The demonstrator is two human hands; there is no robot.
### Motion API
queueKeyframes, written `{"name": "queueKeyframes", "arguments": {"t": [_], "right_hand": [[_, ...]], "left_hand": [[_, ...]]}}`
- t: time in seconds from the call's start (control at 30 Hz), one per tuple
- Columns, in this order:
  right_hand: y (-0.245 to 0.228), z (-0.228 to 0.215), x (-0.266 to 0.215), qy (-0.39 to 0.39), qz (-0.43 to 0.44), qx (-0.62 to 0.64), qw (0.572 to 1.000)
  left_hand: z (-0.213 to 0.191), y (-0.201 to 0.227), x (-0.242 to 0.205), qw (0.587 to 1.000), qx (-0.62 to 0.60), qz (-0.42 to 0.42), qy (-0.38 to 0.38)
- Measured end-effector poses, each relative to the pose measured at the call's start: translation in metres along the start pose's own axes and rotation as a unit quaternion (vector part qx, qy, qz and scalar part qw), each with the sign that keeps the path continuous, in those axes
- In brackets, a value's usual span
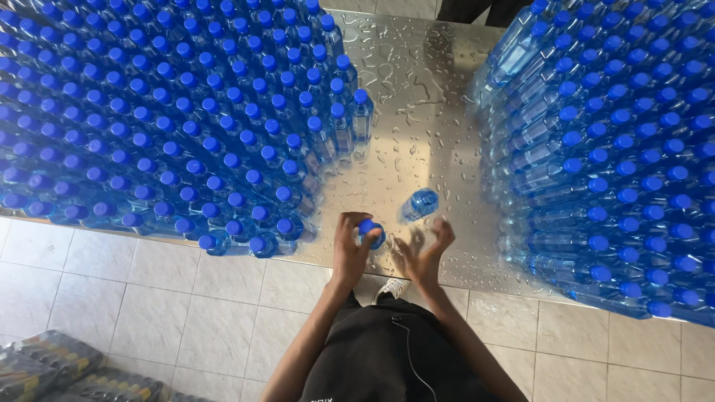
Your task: The person repeatedly picks up plastic water bottles from a metal table, opens the caps, and places them back down. The action is performed continuously with both hands while standing in front of two large stacks of bottles.
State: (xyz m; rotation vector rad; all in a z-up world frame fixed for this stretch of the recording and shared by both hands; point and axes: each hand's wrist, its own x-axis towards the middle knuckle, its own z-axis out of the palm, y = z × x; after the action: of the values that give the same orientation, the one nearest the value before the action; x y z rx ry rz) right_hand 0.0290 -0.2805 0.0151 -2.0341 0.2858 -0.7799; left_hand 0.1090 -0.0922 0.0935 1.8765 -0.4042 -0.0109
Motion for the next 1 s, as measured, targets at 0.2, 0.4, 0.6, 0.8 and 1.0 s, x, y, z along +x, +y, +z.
{"name": "queueKeyframes", "arguments": {"t": [0.2, 0.4, 0.6, 0.8, 1.0], "right_hand": [[0.006, 0.008, 0.075, -0.093, 0.165, 0.157, 0.969], [-0.006, -0.025, 0.096, -0.164, 0.222, 0.063, 0.959], [-0.113, -0.089, 0.109, -0.345, 0.118, -0.035, 0.930], [-0.152, -0.100, 0.103, -0.402, 0.080, -0.218, 0.886], [-0.191, -0.097, 0.110, -0.463, 0.122, -0.240, 0.845]], "left_hand": [[-0.026, 0.040, -0.005, 0.968, -0.209, -0.128, 0.057], [-0.033, 0.047, -0.015, 0.961, -0.220, -0.162, 0.051], [-0.024, 0.032, -0.017, 0.952, -0.259, -0.152, 0.060], [-0.026, 0.021, -0.018, 0.941, -0.287, -0.160, 0.083], [-0.029, 0.016, -0.022, 0.931, -0.307, -0.184, 0.072]]}}
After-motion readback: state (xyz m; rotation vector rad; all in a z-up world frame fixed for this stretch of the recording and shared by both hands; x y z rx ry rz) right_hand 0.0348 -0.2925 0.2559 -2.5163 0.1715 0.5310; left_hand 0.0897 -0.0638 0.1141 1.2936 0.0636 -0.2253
